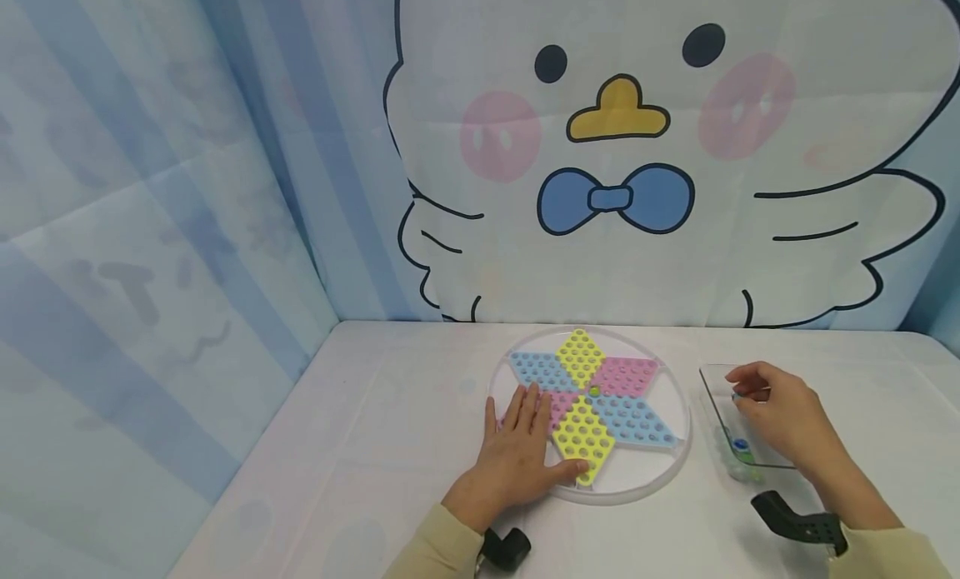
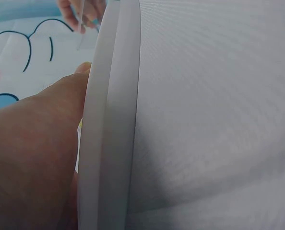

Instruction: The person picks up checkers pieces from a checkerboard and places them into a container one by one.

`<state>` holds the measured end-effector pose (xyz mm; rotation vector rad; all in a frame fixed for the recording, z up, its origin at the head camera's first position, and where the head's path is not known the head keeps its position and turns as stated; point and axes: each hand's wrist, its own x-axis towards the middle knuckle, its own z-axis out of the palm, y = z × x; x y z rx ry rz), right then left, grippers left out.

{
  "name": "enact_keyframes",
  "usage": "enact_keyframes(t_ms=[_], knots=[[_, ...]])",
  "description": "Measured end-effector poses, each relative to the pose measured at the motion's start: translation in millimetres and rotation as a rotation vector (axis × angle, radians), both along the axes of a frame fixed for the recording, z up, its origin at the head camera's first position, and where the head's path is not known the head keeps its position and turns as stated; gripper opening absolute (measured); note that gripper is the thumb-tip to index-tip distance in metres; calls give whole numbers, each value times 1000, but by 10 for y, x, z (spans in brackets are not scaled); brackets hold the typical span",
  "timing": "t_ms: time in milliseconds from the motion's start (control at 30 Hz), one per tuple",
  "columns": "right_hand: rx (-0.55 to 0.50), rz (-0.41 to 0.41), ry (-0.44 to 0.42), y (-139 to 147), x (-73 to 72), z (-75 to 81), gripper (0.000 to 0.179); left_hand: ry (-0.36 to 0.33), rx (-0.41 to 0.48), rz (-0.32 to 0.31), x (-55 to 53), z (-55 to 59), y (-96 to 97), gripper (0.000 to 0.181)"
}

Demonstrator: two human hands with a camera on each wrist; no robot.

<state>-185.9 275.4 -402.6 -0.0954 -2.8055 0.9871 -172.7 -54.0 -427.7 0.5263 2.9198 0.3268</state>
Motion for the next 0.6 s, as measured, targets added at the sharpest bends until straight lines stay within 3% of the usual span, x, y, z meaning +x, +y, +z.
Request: enact_keyframes(t_ms=[267,600], knots=[[34,42,-78,68,-42,-8,28,-7,2,0,2,1,0,107],[76,94,-72,67,-92,-36,24,-17,4,4,0,11,-1,107]])
